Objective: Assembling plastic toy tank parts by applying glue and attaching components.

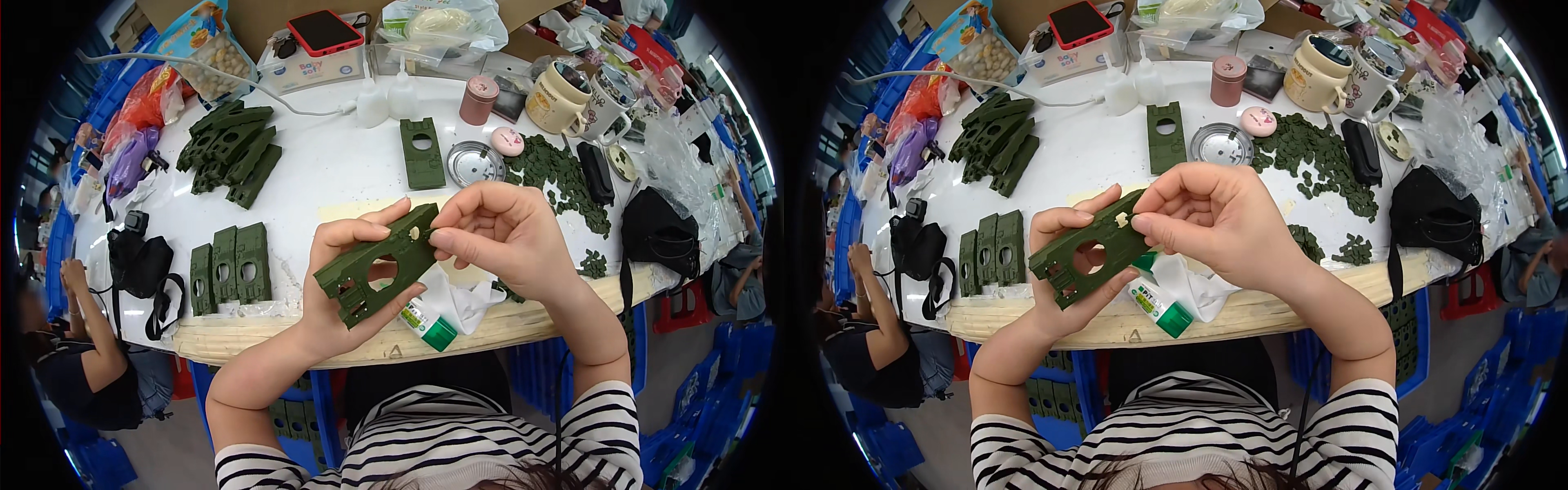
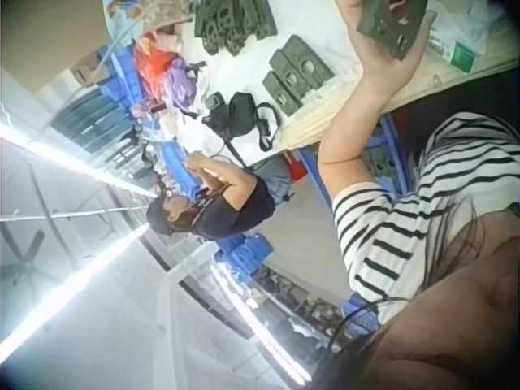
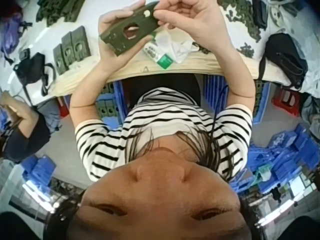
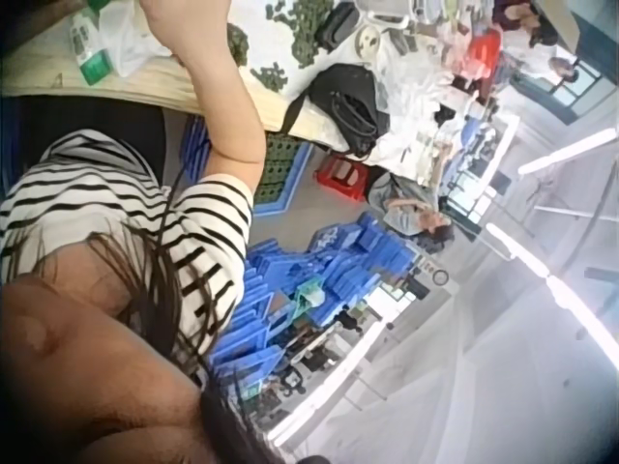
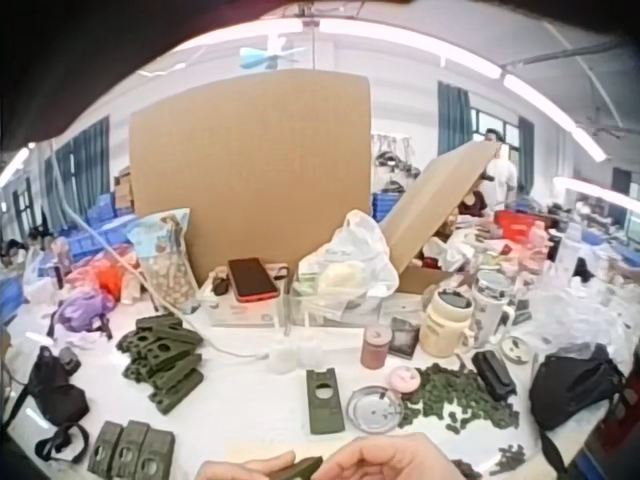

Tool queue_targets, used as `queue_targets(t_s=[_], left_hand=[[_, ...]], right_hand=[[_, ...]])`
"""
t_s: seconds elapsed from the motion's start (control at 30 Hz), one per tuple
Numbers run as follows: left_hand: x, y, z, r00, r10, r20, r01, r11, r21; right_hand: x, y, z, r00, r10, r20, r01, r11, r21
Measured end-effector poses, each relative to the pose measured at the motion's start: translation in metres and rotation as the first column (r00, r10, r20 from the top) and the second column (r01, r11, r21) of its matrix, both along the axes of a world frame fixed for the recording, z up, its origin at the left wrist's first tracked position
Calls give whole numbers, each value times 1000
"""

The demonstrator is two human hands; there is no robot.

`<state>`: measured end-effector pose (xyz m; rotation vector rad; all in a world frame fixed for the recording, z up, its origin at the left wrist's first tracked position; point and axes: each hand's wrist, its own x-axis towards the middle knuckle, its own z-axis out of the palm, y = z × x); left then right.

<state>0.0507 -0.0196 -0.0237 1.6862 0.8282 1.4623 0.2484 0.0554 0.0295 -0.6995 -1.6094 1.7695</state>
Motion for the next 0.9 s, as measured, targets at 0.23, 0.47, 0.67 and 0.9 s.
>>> queue_targets(t_s=[0.23, 0.47, 0.67, 0.9], left_hand=[[1, -1, -1, 1000, -14, 16, 14, 1000, 17], [3, -1, 0, 1000, -14, 2, 14, 1000, 26], [3, -2, 0, 1000, -19, 1, 19, 999, 26], [4, -3, 0, 1000, -12, 9, 12, 1000, 21]], right_hand=[[-3, -2, -9, 994, -101, 40, 80, 926, 369], [-3, 3, -18, 990, -140, 19, 110, 850, 516], [-1, 1, -11, 996, -33, 89, 0, 935, 353], [-5, 0, -19, 996, -90, 15, 78, 924, 375]])
